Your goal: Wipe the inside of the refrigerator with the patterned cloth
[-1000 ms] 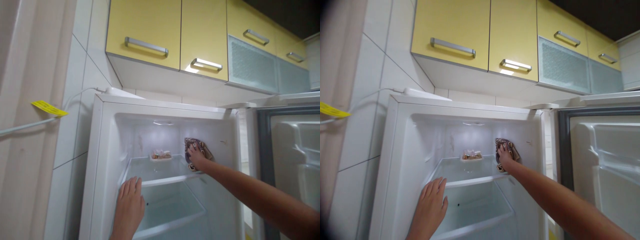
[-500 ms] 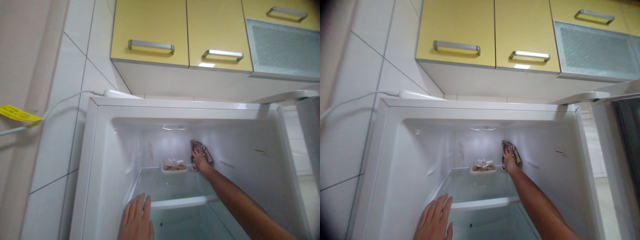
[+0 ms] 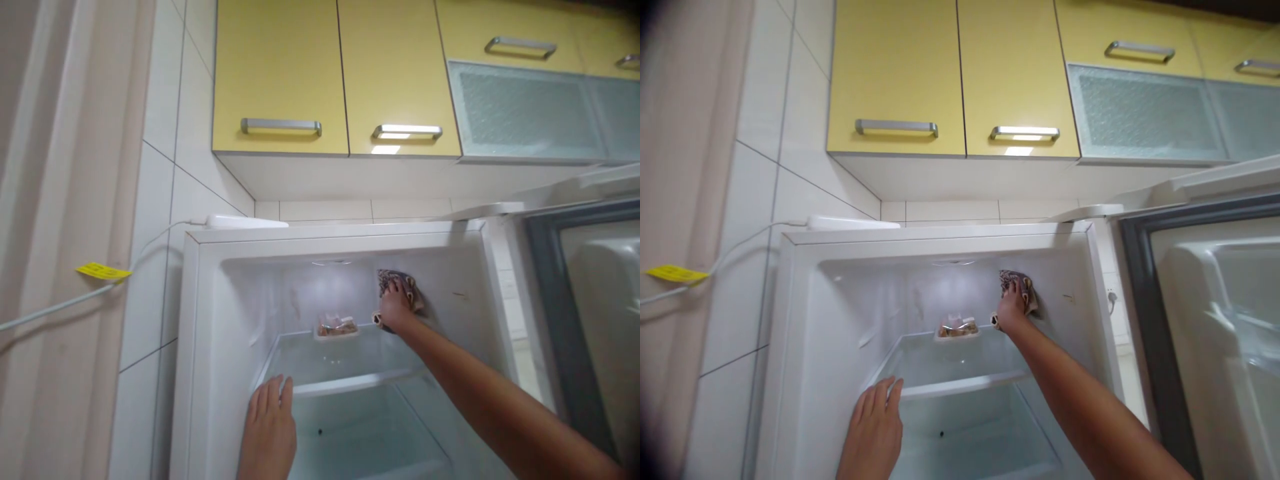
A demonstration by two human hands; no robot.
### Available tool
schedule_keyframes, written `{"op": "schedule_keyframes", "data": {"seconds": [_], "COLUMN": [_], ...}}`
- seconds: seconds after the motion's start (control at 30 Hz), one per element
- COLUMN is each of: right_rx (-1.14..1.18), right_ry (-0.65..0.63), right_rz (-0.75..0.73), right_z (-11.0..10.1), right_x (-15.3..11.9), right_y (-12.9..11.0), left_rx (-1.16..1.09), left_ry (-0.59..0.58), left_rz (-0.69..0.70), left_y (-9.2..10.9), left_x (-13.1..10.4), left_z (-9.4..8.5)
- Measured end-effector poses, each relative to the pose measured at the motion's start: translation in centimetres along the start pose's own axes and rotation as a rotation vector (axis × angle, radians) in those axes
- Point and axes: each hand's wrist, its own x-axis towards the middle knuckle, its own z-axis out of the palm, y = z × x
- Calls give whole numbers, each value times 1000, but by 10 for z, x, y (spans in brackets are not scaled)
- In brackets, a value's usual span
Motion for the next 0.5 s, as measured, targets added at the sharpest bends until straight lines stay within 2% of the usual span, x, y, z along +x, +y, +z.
{"op": "schedule_keyframes", "data": {"seconds": [0.13, 0.23, 0.37, 0.43, 0.5], "right_rx": [-59, -47, -25, -18, 6], "right_ry": [134, 226, 309, 343, 355], "right_rz": [48, 106, 161, 146, 100], "right_z": [-48, -63, -51, -39, -26], "right_x": [-11, -32, -58, -57, -46], "right_y": [12, 16, 13, 12, 12], "left_rx": [53, 68, 42, 38, 42], "left_ry": [12, 26, 44, 49, 56], "left_rz": [43, 76, 113, 114, 103], "left_y": [0, -2, -5, -5, -5], "left_x": [3, 5, 6, 5, 4], "left_z": [-7, -9, -7, -5, -4]}}
